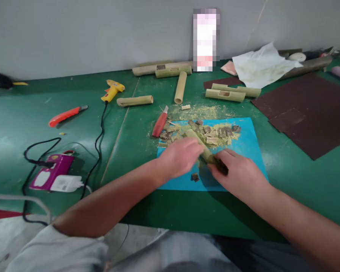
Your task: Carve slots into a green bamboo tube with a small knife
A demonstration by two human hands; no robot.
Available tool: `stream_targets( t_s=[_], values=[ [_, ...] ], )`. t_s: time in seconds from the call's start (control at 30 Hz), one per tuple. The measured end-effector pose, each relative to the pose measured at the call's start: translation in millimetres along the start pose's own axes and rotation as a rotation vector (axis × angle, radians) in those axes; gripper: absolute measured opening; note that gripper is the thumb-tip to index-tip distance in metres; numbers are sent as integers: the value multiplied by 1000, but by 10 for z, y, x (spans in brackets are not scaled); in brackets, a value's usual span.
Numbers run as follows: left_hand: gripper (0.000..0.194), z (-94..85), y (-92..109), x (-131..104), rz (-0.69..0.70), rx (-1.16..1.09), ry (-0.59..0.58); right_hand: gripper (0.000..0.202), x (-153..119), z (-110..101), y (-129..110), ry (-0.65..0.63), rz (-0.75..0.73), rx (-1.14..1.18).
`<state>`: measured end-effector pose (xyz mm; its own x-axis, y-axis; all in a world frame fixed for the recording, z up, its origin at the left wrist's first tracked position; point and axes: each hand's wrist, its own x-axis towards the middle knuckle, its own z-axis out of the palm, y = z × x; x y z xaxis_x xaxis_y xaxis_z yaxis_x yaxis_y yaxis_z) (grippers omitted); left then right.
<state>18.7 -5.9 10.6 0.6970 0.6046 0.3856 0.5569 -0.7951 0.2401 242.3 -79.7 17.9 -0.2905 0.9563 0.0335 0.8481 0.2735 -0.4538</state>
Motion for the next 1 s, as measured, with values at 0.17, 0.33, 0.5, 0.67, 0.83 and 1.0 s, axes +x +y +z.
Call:
stream_targets(
  t_s=[0.17, 0.33, 0.5, 0.67, 0.83, 1.0],
  values=[
    [32, 15, 52, 3, -78, 30, 64, 21, -12, -1, -9, 20, -10, -14],
    [32, 12, 94, 10, 3, 13, -62, 21, -16, -6, -18, -2, -2, -22],
    [34, 2, 91, 10, -48, 28, -16, 20, -19, -2, -9, 1, -13, -22],
    [29, 4, 30, 17, -62, -6, 22, 21, -20, 1, 4, 23, -21, -25],
    [31, 7, 31, 30, -24, -6, -6, 22, -20, 0, -6, 23, -24, -36],
    [29, 14, 25, 18, -115, -38, 90, 23, -13, -7, -2, 5, -6, -22]
  ],
)
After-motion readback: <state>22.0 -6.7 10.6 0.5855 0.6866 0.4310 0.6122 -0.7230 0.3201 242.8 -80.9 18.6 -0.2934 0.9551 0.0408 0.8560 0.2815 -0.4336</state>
